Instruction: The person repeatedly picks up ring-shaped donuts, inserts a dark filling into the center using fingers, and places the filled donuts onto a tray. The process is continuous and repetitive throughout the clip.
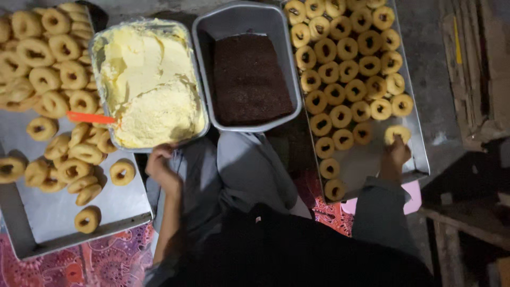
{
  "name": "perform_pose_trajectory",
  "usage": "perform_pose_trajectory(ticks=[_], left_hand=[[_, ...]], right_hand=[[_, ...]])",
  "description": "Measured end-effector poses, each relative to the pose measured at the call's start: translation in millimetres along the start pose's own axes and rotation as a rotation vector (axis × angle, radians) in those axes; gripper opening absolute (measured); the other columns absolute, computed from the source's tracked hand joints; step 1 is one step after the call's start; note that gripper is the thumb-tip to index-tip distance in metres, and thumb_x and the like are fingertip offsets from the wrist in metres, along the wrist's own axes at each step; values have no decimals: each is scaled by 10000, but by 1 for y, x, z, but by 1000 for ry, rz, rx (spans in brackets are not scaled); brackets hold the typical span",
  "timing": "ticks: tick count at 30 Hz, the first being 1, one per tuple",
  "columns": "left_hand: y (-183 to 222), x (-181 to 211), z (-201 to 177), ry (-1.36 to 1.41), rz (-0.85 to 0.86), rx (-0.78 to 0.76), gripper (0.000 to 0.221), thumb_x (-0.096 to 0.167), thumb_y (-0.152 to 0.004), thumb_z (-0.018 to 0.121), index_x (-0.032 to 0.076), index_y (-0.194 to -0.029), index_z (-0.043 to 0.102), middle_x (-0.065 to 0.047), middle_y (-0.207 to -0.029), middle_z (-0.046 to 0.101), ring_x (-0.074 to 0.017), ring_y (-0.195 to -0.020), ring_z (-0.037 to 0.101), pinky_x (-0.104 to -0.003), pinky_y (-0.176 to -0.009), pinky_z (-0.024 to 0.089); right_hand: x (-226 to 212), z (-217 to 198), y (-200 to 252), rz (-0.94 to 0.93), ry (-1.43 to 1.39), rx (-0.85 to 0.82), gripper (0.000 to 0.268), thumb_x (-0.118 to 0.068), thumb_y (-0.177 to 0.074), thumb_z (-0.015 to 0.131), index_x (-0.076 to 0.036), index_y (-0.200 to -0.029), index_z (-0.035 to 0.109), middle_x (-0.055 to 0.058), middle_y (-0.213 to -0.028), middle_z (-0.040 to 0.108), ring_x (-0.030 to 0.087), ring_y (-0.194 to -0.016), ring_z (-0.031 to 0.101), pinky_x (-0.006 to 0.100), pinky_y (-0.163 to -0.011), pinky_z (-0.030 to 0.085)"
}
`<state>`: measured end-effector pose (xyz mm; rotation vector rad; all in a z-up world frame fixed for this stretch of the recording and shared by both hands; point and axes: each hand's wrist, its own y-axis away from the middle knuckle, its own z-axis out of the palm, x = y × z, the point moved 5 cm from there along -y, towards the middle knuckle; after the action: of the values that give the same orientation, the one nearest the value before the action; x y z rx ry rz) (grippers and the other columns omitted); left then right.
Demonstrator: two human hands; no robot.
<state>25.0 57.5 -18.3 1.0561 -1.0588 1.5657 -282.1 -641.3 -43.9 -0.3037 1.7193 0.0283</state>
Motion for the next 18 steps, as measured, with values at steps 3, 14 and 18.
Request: perform_pose_trajectory(ticks=[3,14,18], left_hand=[[24,-24,-108,-148,-208,388,260,206,-1056,408,49,-966,594,-107,-1061,702,-206,-970,664,-324,-859,540],[-39,-69,-241,-1562,-501,671,730,563,-788,848,-10,-1164,597,-251,-1155,563,-454,-1062,558,-559,-828,490],[-65,-88,-234,-1237,-553,403,638,412,-791,808,21,-1223,550,-271,-1286,508,-455,-1246,473,-557,-990,427]], right_hand=[[-35,30,21,-614,549,-415,221,-149,-1148,653,7,-1296,706,159,-1184,742,276,-1089,734,374,-988,589],[-75,59,19,-99,1038,357,605,-561,-815,779,-180,-1268,652,142,-1047,649,336,-894,643,466,-759,538],[-86,69,40,-268,648,298,448,-320,-977,806,-12,-1232,603,181,-1131,554,293,-1006,594,397,-800,547]])
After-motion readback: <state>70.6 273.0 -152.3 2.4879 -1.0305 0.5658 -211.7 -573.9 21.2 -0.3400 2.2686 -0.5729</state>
